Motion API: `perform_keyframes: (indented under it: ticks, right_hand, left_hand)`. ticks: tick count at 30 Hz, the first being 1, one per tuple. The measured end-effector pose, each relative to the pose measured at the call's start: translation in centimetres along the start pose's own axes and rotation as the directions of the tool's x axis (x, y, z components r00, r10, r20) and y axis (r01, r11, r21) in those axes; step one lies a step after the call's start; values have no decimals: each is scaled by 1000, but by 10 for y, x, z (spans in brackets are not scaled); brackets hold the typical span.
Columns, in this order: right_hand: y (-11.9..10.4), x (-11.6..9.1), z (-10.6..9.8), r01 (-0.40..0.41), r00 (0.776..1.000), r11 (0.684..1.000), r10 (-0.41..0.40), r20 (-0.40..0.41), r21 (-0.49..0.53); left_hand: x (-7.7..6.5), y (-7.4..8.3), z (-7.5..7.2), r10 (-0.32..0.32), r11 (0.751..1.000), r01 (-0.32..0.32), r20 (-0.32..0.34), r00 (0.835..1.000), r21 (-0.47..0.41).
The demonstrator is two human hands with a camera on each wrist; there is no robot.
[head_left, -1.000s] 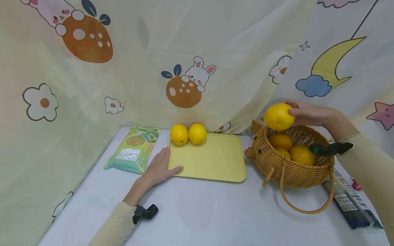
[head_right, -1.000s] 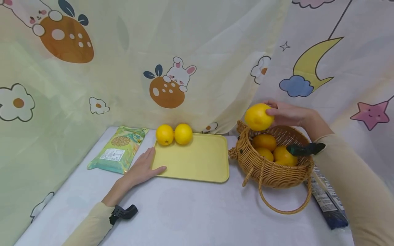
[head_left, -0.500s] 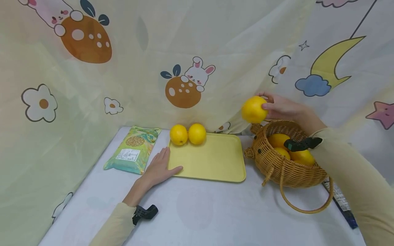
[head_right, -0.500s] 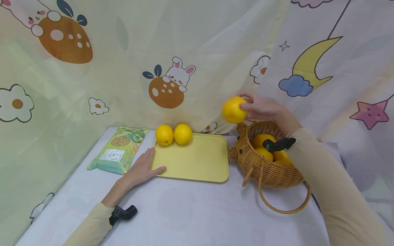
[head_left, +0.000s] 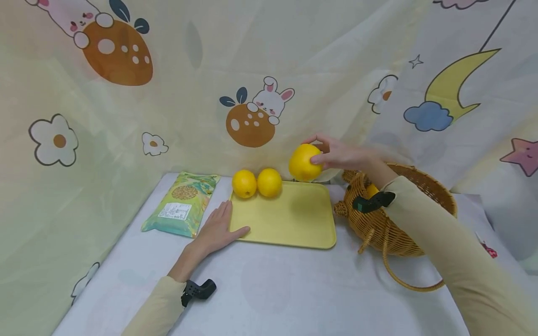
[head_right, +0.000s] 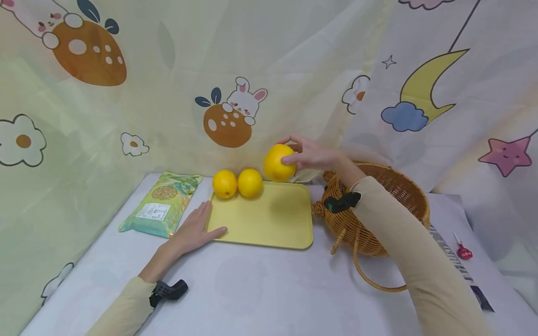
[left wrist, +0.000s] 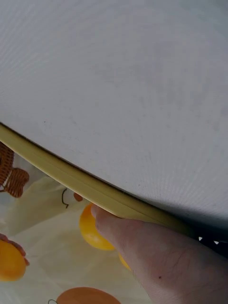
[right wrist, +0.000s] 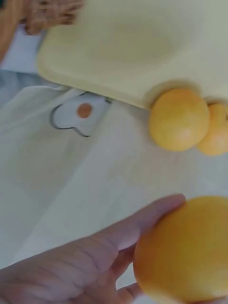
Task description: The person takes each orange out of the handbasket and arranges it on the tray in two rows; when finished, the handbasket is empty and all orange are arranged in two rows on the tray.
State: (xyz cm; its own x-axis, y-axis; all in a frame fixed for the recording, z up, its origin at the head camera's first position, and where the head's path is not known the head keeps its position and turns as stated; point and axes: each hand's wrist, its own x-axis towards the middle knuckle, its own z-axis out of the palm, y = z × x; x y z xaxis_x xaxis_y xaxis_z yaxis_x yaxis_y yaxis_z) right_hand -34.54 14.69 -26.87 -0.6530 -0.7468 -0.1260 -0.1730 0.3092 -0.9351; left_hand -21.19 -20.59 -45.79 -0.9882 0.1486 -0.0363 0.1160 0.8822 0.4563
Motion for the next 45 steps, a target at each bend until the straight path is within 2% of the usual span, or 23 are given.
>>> perform_keyframes:
  ticks: [5,10,14,22,25,28,36,45]
  right_hand:
    - [4,19,14,1,1000,997,0,7,-83]
    - [9,33,22,-20,996,996,12,-93,-83]
    - [15,41,25,-70,984,994,56,-167,-78]
    - [34,49,25,-217,956,943,154,-249,-252]
    - [42,51,26,-271,940,921,192,-281,-279]
    - [49,52,30,-299,934,908,216,-284,-292]
    - [56,57,44,-315,928,922,248,-278,-228]
    - [59,64,49,-375,910,884,293,-294,-280]
  left_hand:
    - [0,0,0,5,1000,-5,2,1000,-1]
    - [0,0,-1,6,1000,-6,9,1000,-10]
    - [0,1,-1,8,1000,-8,8,1000,-12]
    - [-1,3,-3,4,1000,-4,18,1000,-10]
    - [-1,4,-4,10,1000,-10,13,1000,-10]
    - [-1,4,-4,13,1000,-13,8,1000,-9]
    - [0,2,-2,8,1000,-8,6,1000,-5]
    - [0,2,-2,2,1000,-2,12,1000,-4]
